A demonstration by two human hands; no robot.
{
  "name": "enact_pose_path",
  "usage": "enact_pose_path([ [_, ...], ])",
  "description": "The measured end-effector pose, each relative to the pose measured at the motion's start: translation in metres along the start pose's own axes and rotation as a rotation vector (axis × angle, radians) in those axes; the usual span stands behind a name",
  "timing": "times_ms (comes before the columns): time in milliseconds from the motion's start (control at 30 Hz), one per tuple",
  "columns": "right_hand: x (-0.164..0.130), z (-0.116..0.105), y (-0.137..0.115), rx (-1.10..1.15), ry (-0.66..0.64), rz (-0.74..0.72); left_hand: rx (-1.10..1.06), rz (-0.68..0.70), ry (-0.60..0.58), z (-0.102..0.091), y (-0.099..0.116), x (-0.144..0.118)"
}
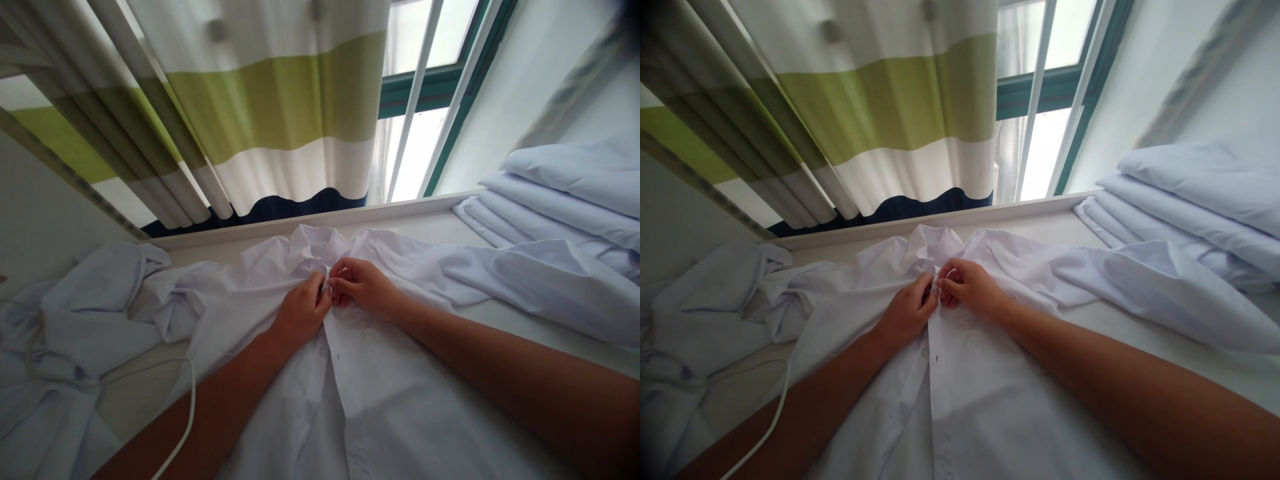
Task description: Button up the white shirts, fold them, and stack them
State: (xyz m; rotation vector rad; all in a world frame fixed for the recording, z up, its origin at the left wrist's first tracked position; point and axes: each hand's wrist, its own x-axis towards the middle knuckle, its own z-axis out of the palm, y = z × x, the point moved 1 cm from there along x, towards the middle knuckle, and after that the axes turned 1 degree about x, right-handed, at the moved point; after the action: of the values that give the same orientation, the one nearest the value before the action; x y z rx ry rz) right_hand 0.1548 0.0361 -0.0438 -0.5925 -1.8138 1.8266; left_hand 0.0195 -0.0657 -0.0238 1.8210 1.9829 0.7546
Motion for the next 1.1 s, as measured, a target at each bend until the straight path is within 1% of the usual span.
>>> enact_pose_path([
  [233, -0.0012, 0.0008, -0.0029, 0.071, -0.015, 0.021, 0.026, 0.026, -0.008, 0.0008, -0.0021, 0.0010],
  [733, -0.0011, -0.0003, 0.0030, -0.042, -0.006, -0.011, -0.024, 0.066, -0.019, -0.0001, -0.0038, 0.0015],
  [900, -0.0011, -0.0001, 0.0021, -0.024, 0.000, -0.002, -0.030, 0.062, -0.015, 0.0005, -0.0044, 0.0013],
  [1100, -0.0011, -0.0005, 0.0005, -0.011, -0.005, -0.008, -0.033, 0.088, -0.030, -0.0008, -0.0037, 0.0012],
])
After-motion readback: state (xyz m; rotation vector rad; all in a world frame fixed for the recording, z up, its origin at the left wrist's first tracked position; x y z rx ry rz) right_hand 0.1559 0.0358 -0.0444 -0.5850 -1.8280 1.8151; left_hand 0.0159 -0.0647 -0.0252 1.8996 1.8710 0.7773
